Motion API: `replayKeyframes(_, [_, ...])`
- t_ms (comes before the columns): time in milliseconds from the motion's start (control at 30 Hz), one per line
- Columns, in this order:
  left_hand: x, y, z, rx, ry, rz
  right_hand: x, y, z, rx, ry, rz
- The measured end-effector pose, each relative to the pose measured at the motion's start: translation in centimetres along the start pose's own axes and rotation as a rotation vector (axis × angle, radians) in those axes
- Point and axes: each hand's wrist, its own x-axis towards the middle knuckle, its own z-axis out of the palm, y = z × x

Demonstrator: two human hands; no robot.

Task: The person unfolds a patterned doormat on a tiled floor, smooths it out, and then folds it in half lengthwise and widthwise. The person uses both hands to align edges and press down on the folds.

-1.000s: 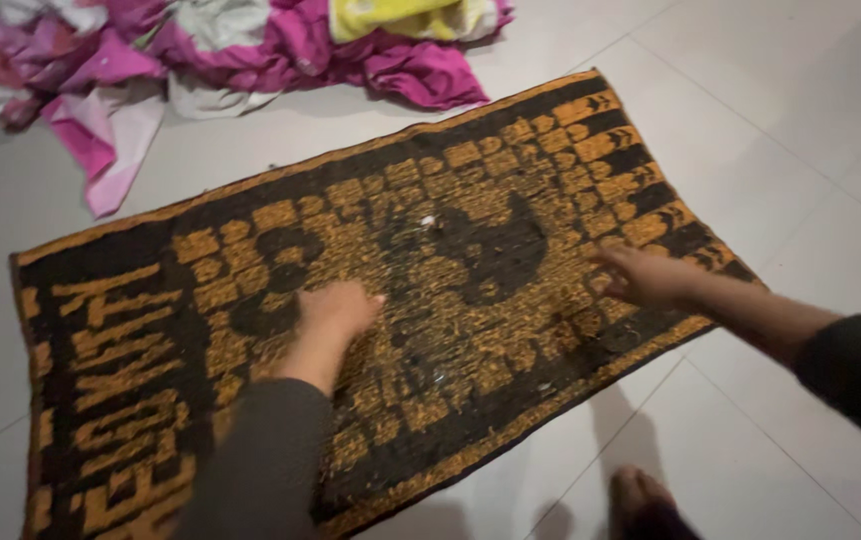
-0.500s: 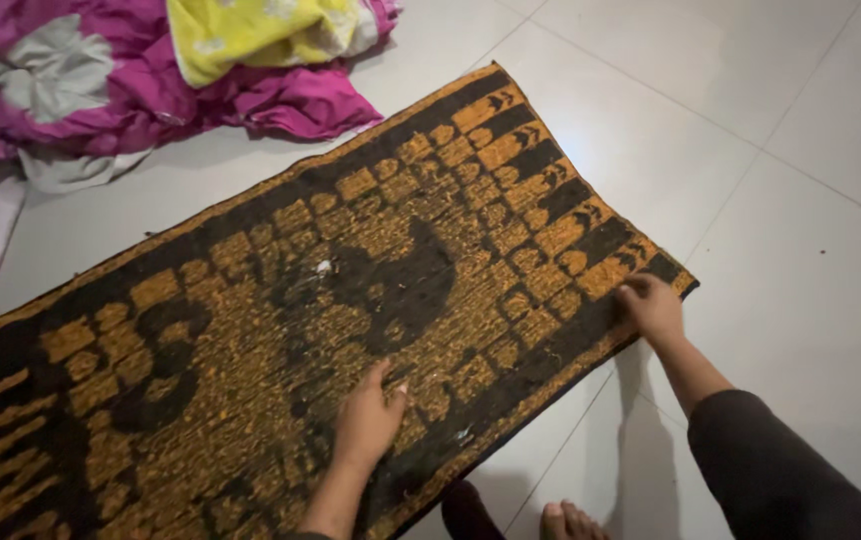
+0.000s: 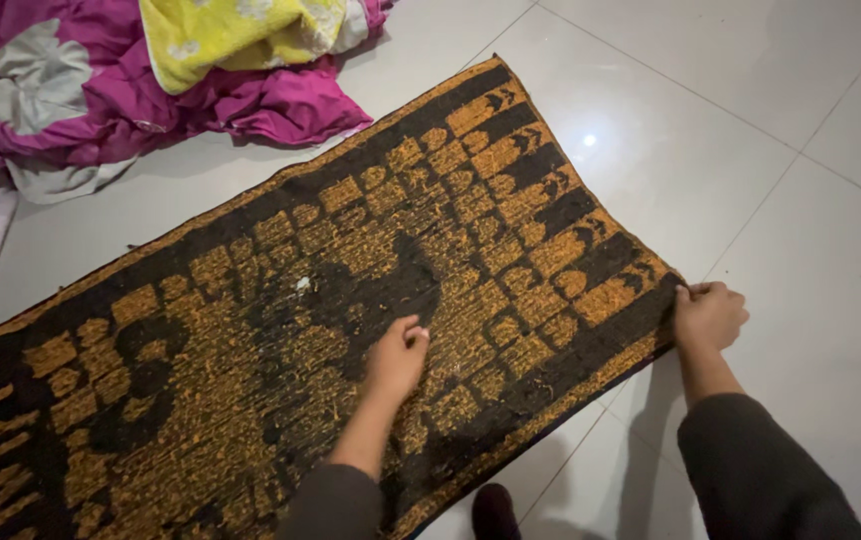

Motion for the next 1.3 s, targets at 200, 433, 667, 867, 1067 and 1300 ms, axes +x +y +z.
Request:
replayKeyframes(200, [4.0,0.0,5.1,-0.234,0.028,0.047,-3.1,-6.6,-1.9,0.460,-0.037,-0.220])
replayKeyframes(433, [7.1,2.1,10.7,-0.551,0.012,0.016,-13.6,-19.2,-5.1,0.620,-0.505,-0.545])
replayKeyframes(667, [4.4,4.2,10.3,-0.804,-0.109,-0.272,-20.7,-24.1,-9.1,0.547,-0.777,-0.609])
replayKeyframes(867, [5.4,0.4,9.8,-0.635,0.136,-0.229,-19.1,-23.9,-8.0,0.658,-1.326,-0.365])
replayKeyframes(1067, [7.1,-5.3,11.4,-0.609,0.126,-0.070,-10.6,-24.1,-0.6,0.688,-1.095,-0.194])
replayKeyframes(1300, [5.5,-8.4,12.5,-0.958,-0.111,-0.074,-2.3,-29.0,11.3,0.893,-0.717,-0.476])
